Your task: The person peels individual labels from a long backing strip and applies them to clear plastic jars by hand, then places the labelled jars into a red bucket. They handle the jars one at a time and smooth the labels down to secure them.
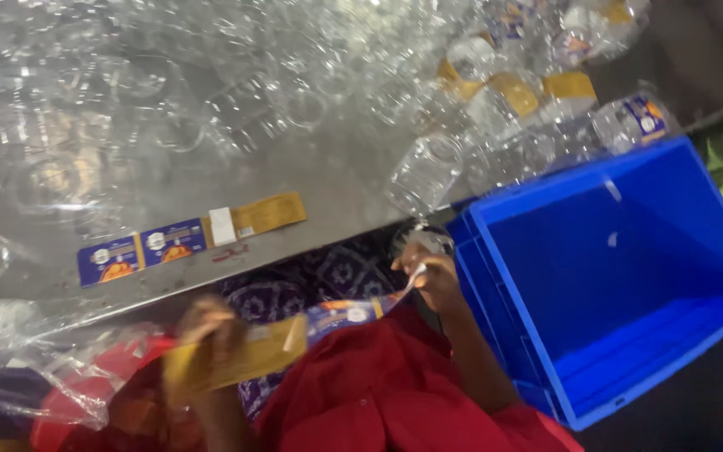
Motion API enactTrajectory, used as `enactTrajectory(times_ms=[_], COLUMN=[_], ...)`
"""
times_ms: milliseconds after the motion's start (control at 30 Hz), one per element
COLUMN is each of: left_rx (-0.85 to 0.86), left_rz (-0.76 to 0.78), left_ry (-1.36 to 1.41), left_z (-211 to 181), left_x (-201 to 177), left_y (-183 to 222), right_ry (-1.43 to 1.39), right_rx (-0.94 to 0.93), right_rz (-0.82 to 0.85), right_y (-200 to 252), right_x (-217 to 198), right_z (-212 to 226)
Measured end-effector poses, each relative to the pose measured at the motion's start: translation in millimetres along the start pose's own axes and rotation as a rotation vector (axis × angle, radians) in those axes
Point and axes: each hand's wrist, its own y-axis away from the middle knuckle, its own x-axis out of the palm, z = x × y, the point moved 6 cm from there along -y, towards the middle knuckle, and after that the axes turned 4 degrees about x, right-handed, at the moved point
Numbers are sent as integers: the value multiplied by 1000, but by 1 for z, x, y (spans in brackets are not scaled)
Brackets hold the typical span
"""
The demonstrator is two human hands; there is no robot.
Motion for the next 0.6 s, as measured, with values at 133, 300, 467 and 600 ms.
enactTrajectory(times_ms=[133, 300, 467, 600], left_rx=[-611, -553, -260, -69], left_rz=[-169, -92, -93, 17], left_ry=[-619, -891, -1397, -1332], left_z=[120, 141, 127, 131], left_x=[15, 64, 83, 95], left_y=[1, -45, -75, -76], right_ry=[331, 822, 1154, 979], right_rx=[76, -190, -430, -336], right_rz=[152, -7, 10, 11], right_y=[3, -13, -17, -12], right_x=[30, 62, 89, 82], right_z=[0, 39, 64, 52])
